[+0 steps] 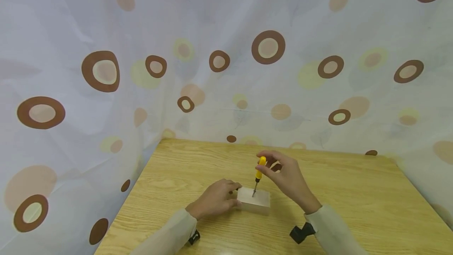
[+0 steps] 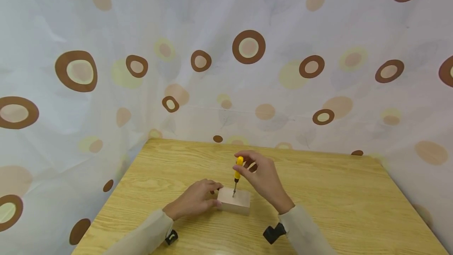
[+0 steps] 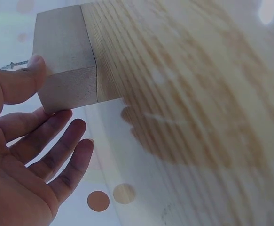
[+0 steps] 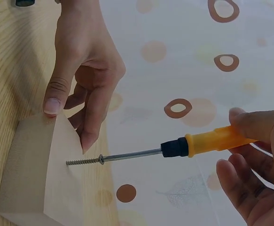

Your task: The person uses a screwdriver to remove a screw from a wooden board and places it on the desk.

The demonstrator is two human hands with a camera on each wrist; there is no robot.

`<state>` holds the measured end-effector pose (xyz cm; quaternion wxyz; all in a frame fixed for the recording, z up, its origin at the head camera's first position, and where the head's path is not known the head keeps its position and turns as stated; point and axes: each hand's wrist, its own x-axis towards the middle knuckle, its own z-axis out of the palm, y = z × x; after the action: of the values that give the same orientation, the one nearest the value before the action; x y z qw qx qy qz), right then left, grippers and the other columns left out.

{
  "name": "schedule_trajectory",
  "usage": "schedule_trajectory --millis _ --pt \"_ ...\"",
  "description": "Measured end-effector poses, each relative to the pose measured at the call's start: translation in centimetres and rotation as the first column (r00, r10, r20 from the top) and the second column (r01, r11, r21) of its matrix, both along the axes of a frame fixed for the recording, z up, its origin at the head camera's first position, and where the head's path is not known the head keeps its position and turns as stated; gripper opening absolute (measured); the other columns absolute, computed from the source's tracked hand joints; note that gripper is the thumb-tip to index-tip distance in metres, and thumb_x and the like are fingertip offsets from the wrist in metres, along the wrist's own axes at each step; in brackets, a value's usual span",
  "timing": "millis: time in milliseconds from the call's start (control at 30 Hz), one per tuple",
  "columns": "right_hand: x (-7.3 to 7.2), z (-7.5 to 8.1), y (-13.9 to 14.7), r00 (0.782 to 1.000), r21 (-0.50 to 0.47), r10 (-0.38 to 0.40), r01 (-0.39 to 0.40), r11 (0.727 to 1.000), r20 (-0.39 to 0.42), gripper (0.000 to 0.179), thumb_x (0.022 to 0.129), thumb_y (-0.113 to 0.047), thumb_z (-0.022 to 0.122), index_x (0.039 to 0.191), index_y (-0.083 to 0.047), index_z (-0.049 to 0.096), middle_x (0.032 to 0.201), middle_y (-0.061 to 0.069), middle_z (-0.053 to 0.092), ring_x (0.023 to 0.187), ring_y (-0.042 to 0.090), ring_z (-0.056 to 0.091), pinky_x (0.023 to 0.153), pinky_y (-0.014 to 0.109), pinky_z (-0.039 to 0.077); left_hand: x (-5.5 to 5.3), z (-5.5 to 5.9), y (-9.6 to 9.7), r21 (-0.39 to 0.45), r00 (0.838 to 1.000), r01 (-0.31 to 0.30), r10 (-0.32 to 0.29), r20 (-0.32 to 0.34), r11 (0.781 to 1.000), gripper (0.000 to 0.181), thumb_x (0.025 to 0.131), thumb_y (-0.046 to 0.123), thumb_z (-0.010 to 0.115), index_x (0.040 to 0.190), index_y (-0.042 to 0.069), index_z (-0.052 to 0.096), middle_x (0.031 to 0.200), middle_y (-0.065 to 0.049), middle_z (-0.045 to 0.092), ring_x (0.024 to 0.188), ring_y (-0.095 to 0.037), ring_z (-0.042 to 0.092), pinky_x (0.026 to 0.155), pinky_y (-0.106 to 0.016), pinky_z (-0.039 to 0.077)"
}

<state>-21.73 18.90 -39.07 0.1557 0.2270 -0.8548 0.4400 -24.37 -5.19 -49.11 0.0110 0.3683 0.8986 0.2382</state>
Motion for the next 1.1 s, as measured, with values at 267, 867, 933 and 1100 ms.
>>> schedule_trajectory --millis 267,867,933,1100 --pt "-0.1 0.0 0.2 0.998 -0.009 0.048 -0.048 0.999 0.028 0.026 0.093 -0.027 0.064 0.118 -0.027 0.057 0.111 -0.008 0.067 0.090 0.011 0.067 0.064 0.029 0.051 -0.1 0.0 0.1 -0.001 1.000 -0.004 0.004 0.016 1.000 0.054 0.089 0.047 0.062 0.131 0.014 0.058 0.125 0.003 0.060 0.109 -0.011 0.057 0.089 -0.031 0.049" --pt "2.5 3.2 0.0 0.999 -0.057 0.011 -0.009 0.998 0.035 0.019 0.091 -0.017 0.066 0.110 -0.016 0.062 0.102 0.004 0.070 0.088 0.021 0.066 0.070 0.033 0.051 -0.2 -0.3 0.1 -0.006 1.000 -0.002 0.002 -0.016 1.000 0.057 0.088 0.051 0.062 0.131 0.014 0.058 0.125 0.004 0.060 0.102 -0.008 0.058 0.085 -0.027 0.049" --pt "2.6 3.3 0.0 0.999 -0.055 -0.004 0.006 0.998 0.032 0.018 0.091 -0.017 0.066 0.108 -0.014 0.063 0.099 0.003 0.070 0.086 0.020 0.064 0.068 0.031 0.049 -0.1 -0.3 0.1 -0.004 1.000 0.000 0.000 -0.025 1.000 0.057 0.088 0.051 0.062 0.131 0.014 0.058 0.125 0.004 0.061 0.101 -0.008 0.058 0.084 -0.027 0.049" --pt "2.7 3.4 0.6 0.999 -0.032 -0.040 0.040 0.999 0.005 0.015 0.091 -0.016 0.067 0.104 -0.010 0.063 0.094 0.001 0.065 0.086 0.016 0.059 0.069 0.028 0.048 -0.1 -0.3 0.1 0.003 1.000 -0.004 0.004 -0.027 1.000 0.057 0.088 0.050 0.062 0.132 0.014 0.058 0.125 0.004 0.060 0.103 -0.008 0.058 0.085 -0.028 0.049"
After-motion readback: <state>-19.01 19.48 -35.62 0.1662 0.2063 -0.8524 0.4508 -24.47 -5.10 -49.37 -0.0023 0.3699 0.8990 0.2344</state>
